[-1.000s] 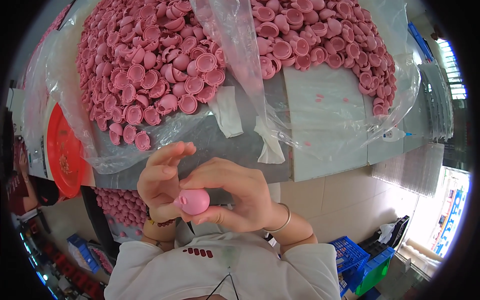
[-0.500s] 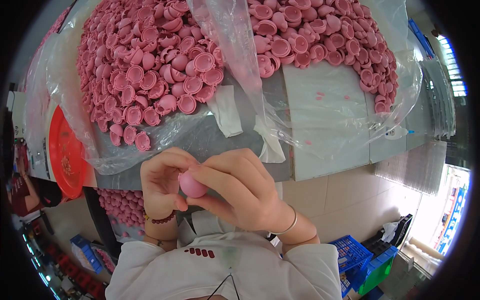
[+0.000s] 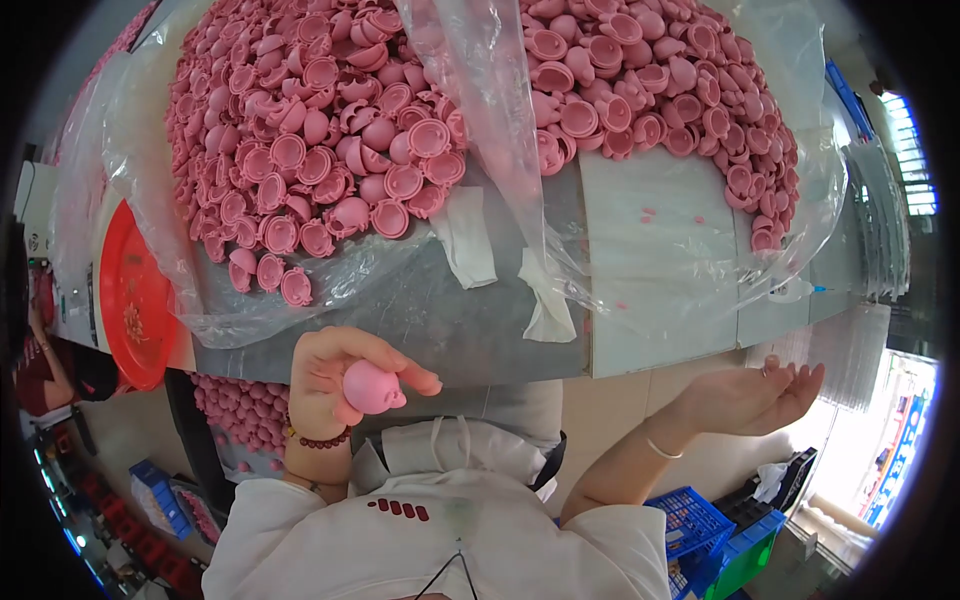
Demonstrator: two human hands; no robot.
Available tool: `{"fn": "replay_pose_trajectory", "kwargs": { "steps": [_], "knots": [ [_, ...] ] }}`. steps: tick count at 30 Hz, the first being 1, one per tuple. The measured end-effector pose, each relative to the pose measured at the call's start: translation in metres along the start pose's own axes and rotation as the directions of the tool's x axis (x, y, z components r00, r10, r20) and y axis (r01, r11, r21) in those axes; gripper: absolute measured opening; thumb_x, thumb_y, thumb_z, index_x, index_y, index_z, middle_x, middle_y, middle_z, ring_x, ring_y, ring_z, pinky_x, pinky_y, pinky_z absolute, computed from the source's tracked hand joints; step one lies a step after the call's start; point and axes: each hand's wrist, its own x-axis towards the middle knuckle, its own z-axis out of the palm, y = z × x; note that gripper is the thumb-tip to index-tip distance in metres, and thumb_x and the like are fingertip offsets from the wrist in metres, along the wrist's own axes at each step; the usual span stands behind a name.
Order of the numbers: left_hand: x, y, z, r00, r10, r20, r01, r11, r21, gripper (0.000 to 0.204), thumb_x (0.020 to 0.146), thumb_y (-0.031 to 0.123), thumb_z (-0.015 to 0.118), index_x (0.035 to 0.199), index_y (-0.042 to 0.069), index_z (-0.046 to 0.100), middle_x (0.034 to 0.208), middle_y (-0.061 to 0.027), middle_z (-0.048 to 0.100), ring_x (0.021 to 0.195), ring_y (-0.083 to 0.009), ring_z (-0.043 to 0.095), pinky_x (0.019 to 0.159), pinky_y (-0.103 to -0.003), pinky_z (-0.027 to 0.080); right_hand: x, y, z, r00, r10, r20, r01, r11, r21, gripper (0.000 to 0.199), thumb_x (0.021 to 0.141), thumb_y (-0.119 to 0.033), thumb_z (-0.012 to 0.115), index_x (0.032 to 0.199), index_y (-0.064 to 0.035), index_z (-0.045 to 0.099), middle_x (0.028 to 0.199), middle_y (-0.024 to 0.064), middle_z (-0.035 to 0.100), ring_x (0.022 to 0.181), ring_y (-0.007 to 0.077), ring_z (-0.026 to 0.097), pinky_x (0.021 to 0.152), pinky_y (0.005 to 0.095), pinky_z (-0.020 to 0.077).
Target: Applying glue to small pink plastic caps and assembling them at a factory workstation.
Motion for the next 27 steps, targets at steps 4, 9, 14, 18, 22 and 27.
{"fn": "replay_pose_trajectory", "kwargs": {
  "steps": [4, 9, 14, 18, 22, 27],
  "knots": [
    [0.006, -0.005, -0.004, 0.991, 0.119, 0.063, -0.12, 0.993, 0.011, 0.042, 0.066, 0.019, 0.072, 0.093, -0.008, 0.054, 0.092, -0.0245, 0.056, 0.083, -0.03, 0.059, 0.071, -0.036, 0.05, 0.032, 0.084, -0.028, 0.983, 0.184, 0.01, -0.152, 0.842, -0.518, 0.055, 0.077, -0.024, 0.06, 0.119, 0.0018, 0.037, 0.112, 0.0121, 0.045, 0.099, 0.021, 0.044, 0.086, 0.0356, 0.0345],
    [0.006, -0.004, -0.006, 0.973, 0.225, 0.049, -0.23, 0.944, 0.235, 0.038, 0.062, 0.015, 0.074, 0.092, -0.003, 0.058, 0.093, -0.0156, 0.053, 0.088, -0.0244, 0.053, 0.072, -0.034, 0.048, 0.046, 0.111, -0.033, 0.847, 0.428, 0.317, -0.335, 0.891, -0.307, 0.055, 0.076, -0.02, 0.063, 0.119, 0.0026, 0.037, 0.115, 0.0128, 0.047, 0.103, 0.0216, 0.046, 0.088, 0.0324, 0.0349],
    [0.007, -0.004, -0.013, 0.939, 0.331, 0.093, -0.341, 0.857, 0.387, 0.037, 0.062, 0.013, 0.074, 0.092, -0.002, 0.058, 0.094, -0.0116, 0.051, 0.087, -0.0216, 0.051, 0.077, -0.034, 0.041, 0.053, 0.123, -0.02, 0.78, 0.351, 0.519, -0.284, 0.936, -0.208, 0.038, 0.078, -0.018, 0.06, 0.108, 0.0039, 0.05, 0.092, 0.0093, 0.058, 0.086, 0.0157, 0.052, 0.078, 0.0254, 0.0393],
    [-0.004, 0.008, -0.006, 0.976, 0.215, 0.033, -0.208, 0.881, 0.424, 0.037, 0.064, 0.015, 0.073, 0.092, -0.004, 0.058, 0.092, -0.011, 0.052, 0.086, -0.0214, 0.051, 0.077, -0.033, 0.04, 0.055, 0.113, -0.022, 0.827, 0.368, 0.424, -0.095, 0.837, -0.54, 0.023, 0.081, -0.019, 0.055, 0.09, 0.0015, 0.057, 0.084, 0.0052, 0.06, 0.076, 0.011, 0.051, 0.07, 0.024, 0.0403],
    [-0.036, 0.052, -0.024, 0.903, 0.406, 0.14, -0.411, 0.726, 0.551, 0.036, 0.069, 0.018, 0.069, 0.095, -0.005, 0.057, 0.085, -0.0118, 0.056, 0.079, -0.0201, 0.053, 0.074, -0.03, 0.04, 0.032, 0.004, -0.018, 0.877, 0.406, 0.258, -0.459, 0.867, 0.193, 0.034, 0.085, -0.025, 0.046, 0.1, 0.0053, 0.048, 0.082, 0.0156, 0.056, 0.069, 0.0192, 0.053, 0.061, 0.0247, 0.0398],
    [-0.071, 0.111, -0.063, 0.298, 0.932, -0.207, 0.363, 0.09, 0.928, 0.026, 0.079, 0.013, 0.057, 0.097, -0.006, 0.054, 0.091, -0.0087, 0.056, 0.086, -0.0159, 0.052, 0.077, -0.027, 0.04, -0.028, -0.029, -0.009, 0.737, 0.448, 0.506, -0.658, 0.646, 0.387, 0.035, 0.085, -0.021, 0.045, 0.106, 0.0064, 0.043, 0.091, 0.0213, 0.056, 0.076, 0.0185, 0.053, 0.055, 0.022, 0.0419]
  ]
}}
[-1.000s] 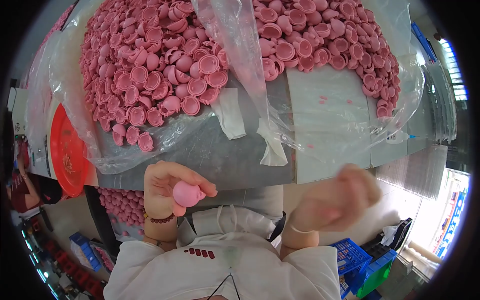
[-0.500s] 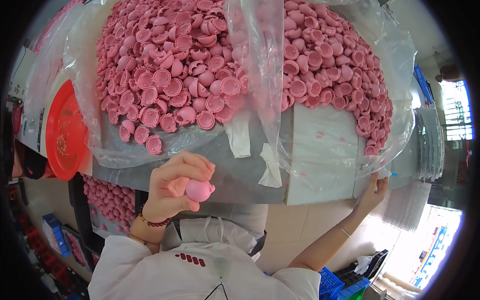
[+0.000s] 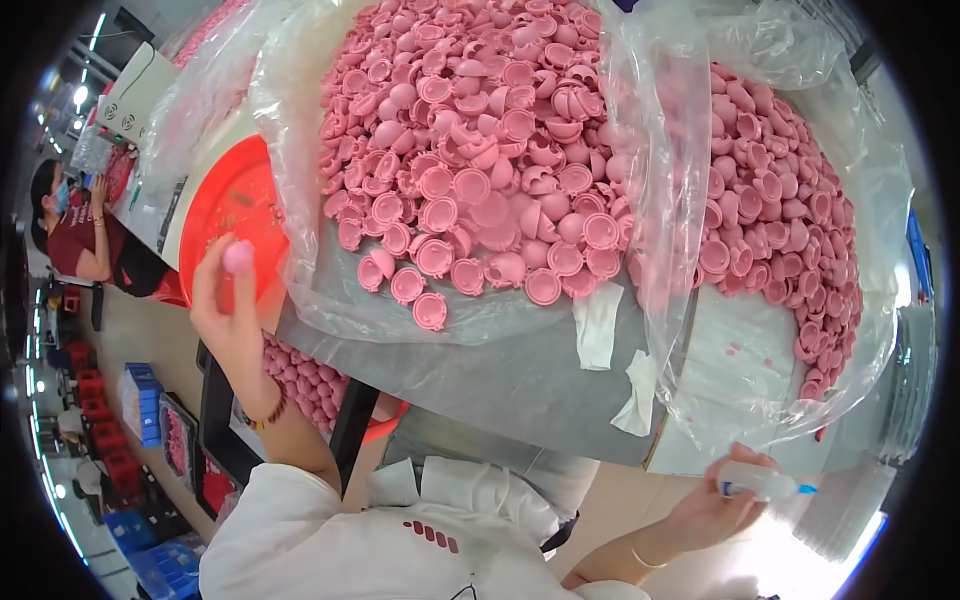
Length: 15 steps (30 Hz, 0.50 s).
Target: Applying glue to small pink plastic caps and assembling them at a factory workstation.
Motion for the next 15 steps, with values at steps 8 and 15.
{"fn": "replay_pose_trajectory", "kwargs": {
  "steps": [8, 15],
  "knots": [
    [-0.044, 0.036, 0.014, 0.916, 0.102, 0.389, 0.134, 0.835, -0.534, 0.032, 0.07, 0.016, 0.067, 0.093, -0.003, 0.056, 0.087, -0.0085, 0.054, 0.082, -0.0159, 0.051, 0.075, -0.027, 0.04, -0.029, -0.013, 0.066, 0.832, 0.14, 0.537, -0.002, 0.968, -0.249, 0.032, 0.084, -0.02, 0.046, 0.103, 0.0044, 0.043, 0.088, 0.0171, 0.056, 0.058, 0.0136, 0.054, 0.044, 0.0182, 0.0381],
    [-0.095, 0.066, 0.074, 0.646, 0.267, 0.715, 0.432, 0.645, -0.631, 0.042, 0.061, 0.012, 0.075, 0.093, -0.004, 0.055, 0.088, -0.0081, 0.05, 0.079, -0.0156, 0.05, 0.069, -0.026, 0.041, -0.036, -0.006, 0.074, 0.765, 0.417, 0.49, -0.091, 0.824, -0.559, 0.026, 0.084, -0.019, 0.045, 0.099, 0.003, 0.042, 0.077, 0.0133, 0.058, 0.055, 0.0109, 0.052, 0.047, 0.0177, 0.0412]
  ]
}}
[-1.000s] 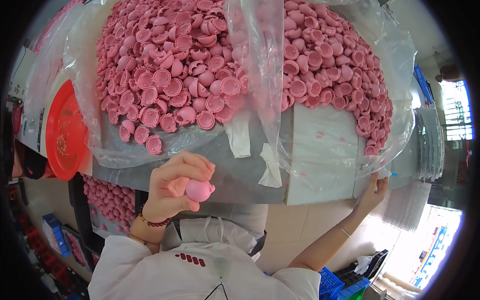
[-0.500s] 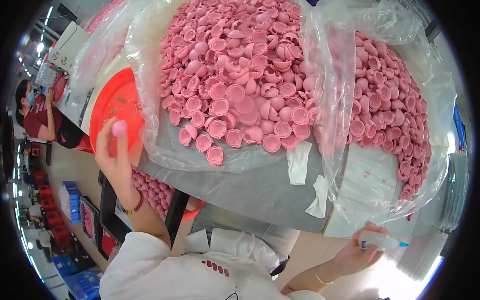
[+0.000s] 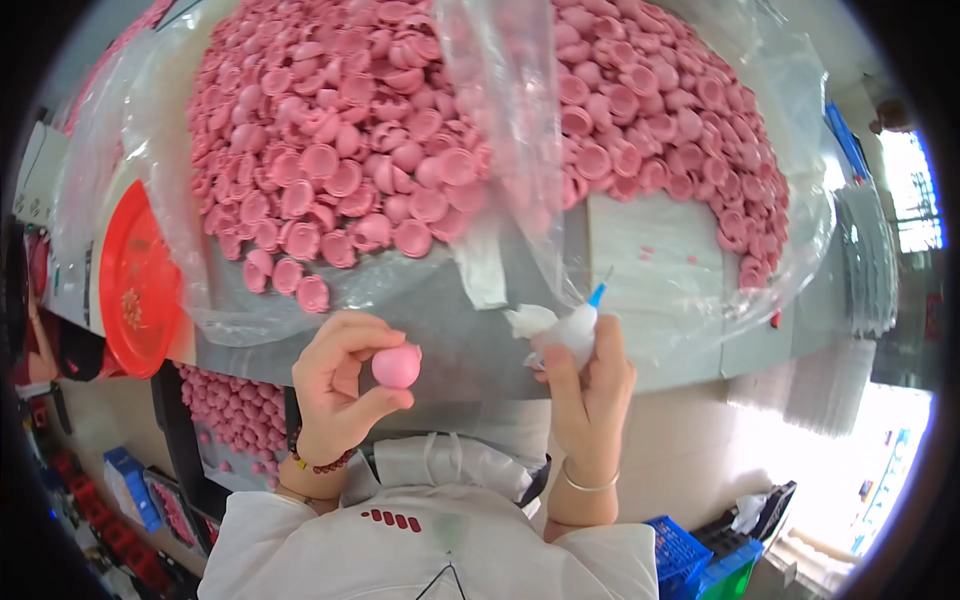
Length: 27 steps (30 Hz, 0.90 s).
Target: Applying glue to small pink plastic caps and assembling them at a factory workstation.
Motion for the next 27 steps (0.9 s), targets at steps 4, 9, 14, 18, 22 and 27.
{"fn": "replay_pose_trajectory", "kwargs": {
  "steps": [4, 9, 14, 18, 22, 27],
  "knots": [
    [0.008, -0.005, 0.013, 0.993, 0.102, 0.059, -0.111, 0.98, 0.163, 0.04, 0.057, 0.008, 0.076, 0.09, -0.003, 0.057, 0.086, -0.0094, 0.052, 0.077, -0.0166, 0.051, 0.067, -0.026, 0.042, -0.004, -0.014, 0.004, 0.997, -0.049, -0.052, 0.068, 0.878, 0.474, 0.038, 0.083, -0.03, 0.045, 0.091, 0.0065, 0.041, 0.065, 0.0168, 0.054, 0.045, 0.0157, 0.05, 0.043, 0.0211, 0.0416],
    [0.011, -0.002, 0.015, 0.99, 0.094, 0.101, -0.116, 0.962, 0.248, 0.033, 0.057, 0.007, 0.074, 0.087, 0.002, 0.06, 0.081, -0.0075, 0.056, 0.07, -0.0175, 0.054, 0.058, -0.025, 0.043, -0.001, -0.026, 0.024, 0.97, -0.141, 0.2, -0.04, 0.715, 0.698, 0.041, 0.08, -0.033, 0.051, 0.091, 0.0048, 0.041, 0.067, 0.0185, 0.056, 0.049, 0.0175, 0.053, 0.044, 0.0233, 0.0438],
    [0.003, -0.009, 0.012, 0.997, 0.062, 0.047, -0.074, 0.943, 0.325, 0.032, 0.058, 0.007, 0.073, 0.087, 0.003, 0.06, 0.081, -0.0076, 0.056, 0.07, -0.0174, 0.055, 0.058, -0.025, 0.044, 0.008, -0.028, 0.028, 0.917, -0.044, 0.397, -0.223, 0.768, 0.601, 0.039, 0.079, -0.027, 0.055, 0.097, 0.0045, 0.042, 0.072, 0.0177, 0.058, 0.058, 0.0189, 0.058, 0.05, 0.0252, 0.0466],
    [0.009, -0.006, 0.015, 0.988, 0.123, 0.093, -0.146, 0.942, 0.303, 0.036, 0.057, 0.009, 0.075, 0.089, 0.003, 0.06, 0.082, -0.0078, 0.057, 0.07, -0.0175, 0.055, 0.059, -0.026, 0.045, 0.012, -0.021, 0.017, 0.951, -0.054, 0.305, -0.133, 0.818, 0.56, 0.036, 0.081, -0.023, 0.052, 0.099, 0.0062, 0.041, 0.073, 0.0172, 0.059, 0.061, 0.0191, 0.059, 0.054, 0.0253, 0.048],
    [0.009, -0.009, 0.012, 0.993, 0.094, 0.07, -0.107, 0.971, 0.214, 0.039, 0.056, 0.011, 0.076, 0.091, 0.003, 0.06, 0.083, -0.008, 0.058, 0.071, -0.0173, 0.055, 0.059, -0.026, 0.045, 0.012, -0.015, 0.006, 0.996, -0.029, 0.087, 0.0, 0.947, 0.32, 0.034, 0.084, -0.022, 0.048, 0.1, 0.0068, 0.041, 0.076, 0.0168, 0.059, 0.064, 0.0191, 0.06, 0.054, 0.0232, 0.0473],
    [0.003, -0.003, 0.001, 0.995, -0.026, 0.093, 0.018, 0.997, 0.077, 0.039, 0.06, 0.009, 0.075, 0.092, -0.004, 0.056, 0.087, -0.0107, 0.054, 0.079, -0.0168, 0.054, 0.069, -0.026, 0.044, 0.008, -0.012, 0.015, 0.997, -0.049, 0.065, 0.033, 0.973, 0.228, 0.032, 0.085, -0.021, 0.046, 0.102, 0.0058, 0.04, 0.081, 0.0199, 0.059, 0.064, 0.0195, 0.06, 0.052, 0.0212, 0.0464]
  ]
}}
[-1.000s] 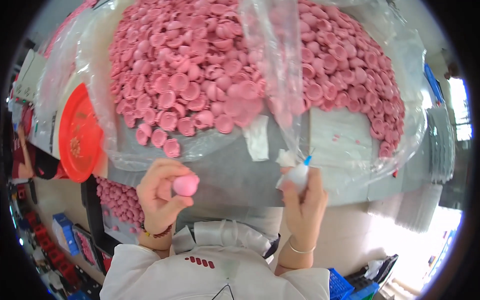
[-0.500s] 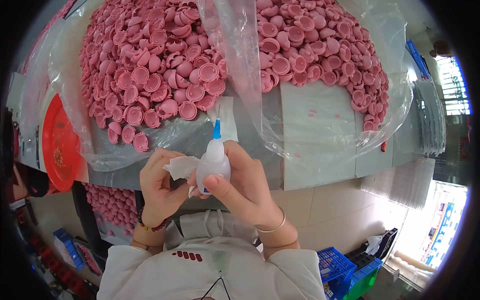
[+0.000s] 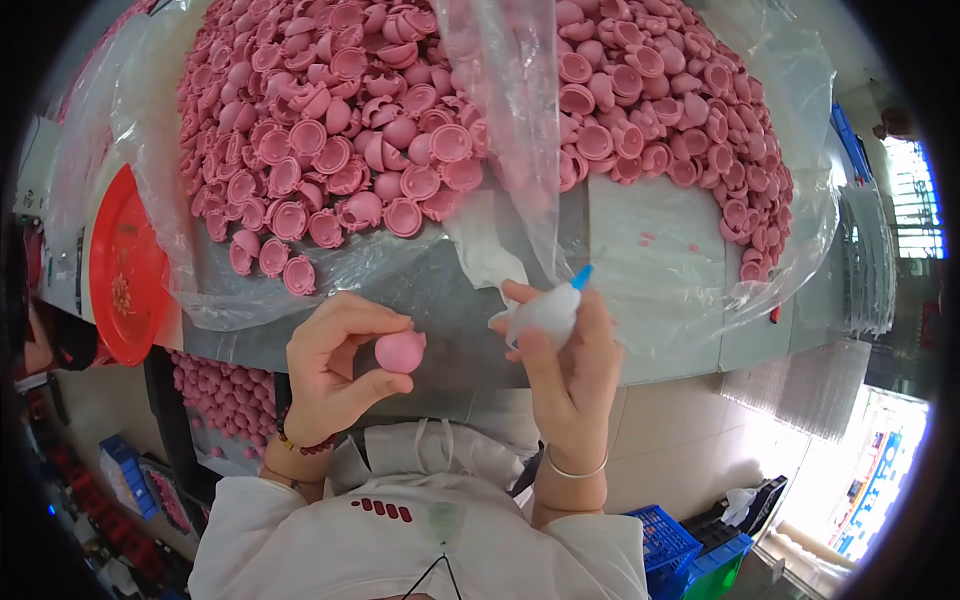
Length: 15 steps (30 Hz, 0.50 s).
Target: Applying glue to small pink plastic caps and assembling them at a factory workstation.
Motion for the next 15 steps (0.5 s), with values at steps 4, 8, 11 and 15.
{"fn": "replay_pose_trajectory", "kwargs": {
  "steps": [4, 8, 11, 15],
  "knots": [
    [-0.011, 0.024, -0.038, 0.912, 0.233, -0.338, -0.138, 0.95, 0.282, 0.028, 0.068, 0.013, 0.069, 0.09, -0.001, 0.058, 0.085, -0.0106, 0.059, 0.079, -0.0198, 0.055, 0.071, -0.028, 0.043, -0.006, 0.003, -0.004, 0.985, -0.147, -0.089, 0.158, 0.979, 0.132, 0.033, 0.084, -0.021, 0.047, 0.101, 0.0059, 0.04, 0.083, 0.0234, 0.057, 0.057, 0.0186, 0.058, 0.043, 0.0195, 0.0425],
    [-0.011, 0.031, -0.122, 0.561, 0.428, -0.709, 0.323, 0.675, 0.663, 0.026, 0.077, 0.014, 0.058, 0.097, -0.002, 0.055, 0.094, -0.0152, 0.058, 0.085, -0.0232, 0.055, 0.076, -0.03, 0.042, -0.002, 0.014, -0.013, 0.978, -0.189, -0.088, 0.206, 0.94, 0.271, 0.035, 0.083, -0.025, 0.048, 0.098, 0.0063, 0.041, 0.076, 0.0216, 0.056, 0.047, 0.0153, 0.052, 0.035, 0.0179, 0.0363],
    [-0.033, 0.022, -0.178, 0.634, 0.297, -0.714, 0.566, 0.451, 0.69, 0.025, 0.079, 0.014, 0.055, 0.099, -0.001, 0.055, 0.097, -0.0151, 0.057, 0.086, -0.023, 0.055, 0.078, -0.03, 0.041, 0.001, 0.016, -0.012, 0.976, -0.199, -0.09, 0.216, 0.939, 0.268, 0.038, 0.083, -0.027, 0.049, 0.096, 0.007, 0.042, 0.071, 0.0198, 0.056, 0.042, 0.0131, 0.048, 0.033, 0.0171, 0.0332],
    [-0.022, 0.02, -0.165, 0.652, 0.486, -0.582, 0.467, 0.346, 0.813, 0.017, 0.077, 0.011, 0.057, 0.089, 0.0, 0.059, 0.086, -0.0133, 0.059, 0.081, -0.0233, 0.056, 0.076, -0.031, 0.042, -0.003, 0.014, -0.011, 0.977, -0.187, -0.1, 0.207, 0.946, 0.249, 0.04, 0.082, -0.03, 0.05, 0.095, 0.0075, 0.043, 0.068, 0.0193, 0.055, 0.039, 0.0122, 0.046, 0.032, 0.0167, 0.0312]
  ]
}}
